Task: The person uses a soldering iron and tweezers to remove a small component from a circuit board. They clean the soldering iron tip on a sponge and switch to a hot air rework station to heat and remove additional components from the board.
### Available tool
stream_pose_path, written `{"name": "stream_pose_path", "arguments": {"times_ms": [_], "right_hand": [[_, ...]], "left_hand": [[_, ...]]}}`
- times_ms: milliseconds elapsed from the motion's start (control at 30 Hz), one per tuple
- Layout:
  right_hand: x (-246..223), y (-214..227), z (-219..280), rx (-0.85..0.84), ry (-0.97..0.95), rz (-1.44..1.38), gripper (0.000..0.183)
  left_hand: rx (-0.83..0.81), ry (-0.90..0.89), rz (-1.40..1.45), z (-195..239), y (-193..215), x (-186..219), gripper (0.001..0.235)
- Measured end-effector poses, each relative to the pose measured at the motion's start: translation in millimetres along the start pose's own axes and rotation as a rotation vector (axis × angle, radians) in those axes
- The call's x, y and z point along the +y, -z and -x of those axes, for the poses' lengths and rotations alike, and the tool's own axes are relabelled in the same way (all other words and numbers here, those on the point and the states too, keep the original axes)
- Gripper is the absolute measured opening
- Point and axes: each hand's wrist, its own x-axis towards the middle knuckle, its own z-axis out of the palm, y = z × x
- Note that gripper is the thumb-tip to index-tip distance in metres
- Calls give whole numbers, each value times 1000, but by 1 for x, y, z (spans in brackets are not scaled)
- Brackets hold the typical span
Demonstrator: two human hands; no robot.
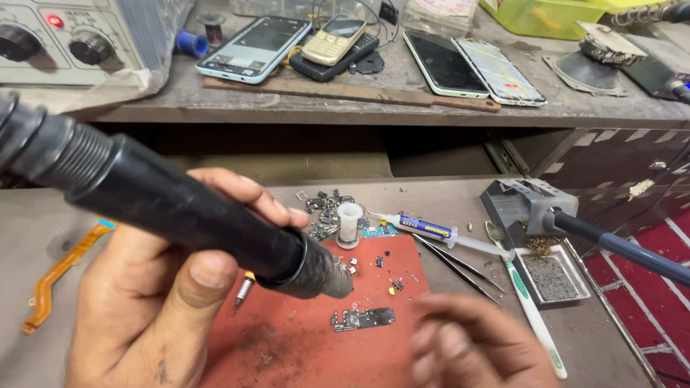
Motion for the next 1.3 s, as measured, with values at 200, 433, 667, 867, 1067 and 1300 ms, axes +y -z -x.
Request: {"name": "stream_pose_path", "arguments": {"times_ms": [200,433,667,867,1067,1300], "right_hand": [[-45,44,-25,274,276,472,27],[-45,83,-31,178,163,715,30],[-57,110,-31,49,82,1127,25],[-49,88,-39,-209,223,1200,22],[-49,82,-39,-236,238,1263,24],[-36,87,-33,-228,362,1308,36]], "left_hand": [[-26,40,-60,-7,-7,-9,36],[-32,66,-103,-4,-8,-24,37],[2,111,-128,-3,-8,-32,39],[-46,97,-192,-2,-9,-33,41],[-62,86,-209,-2,-5,-33,39],[-51,82,-111,-2,-6,-33,39]]}}
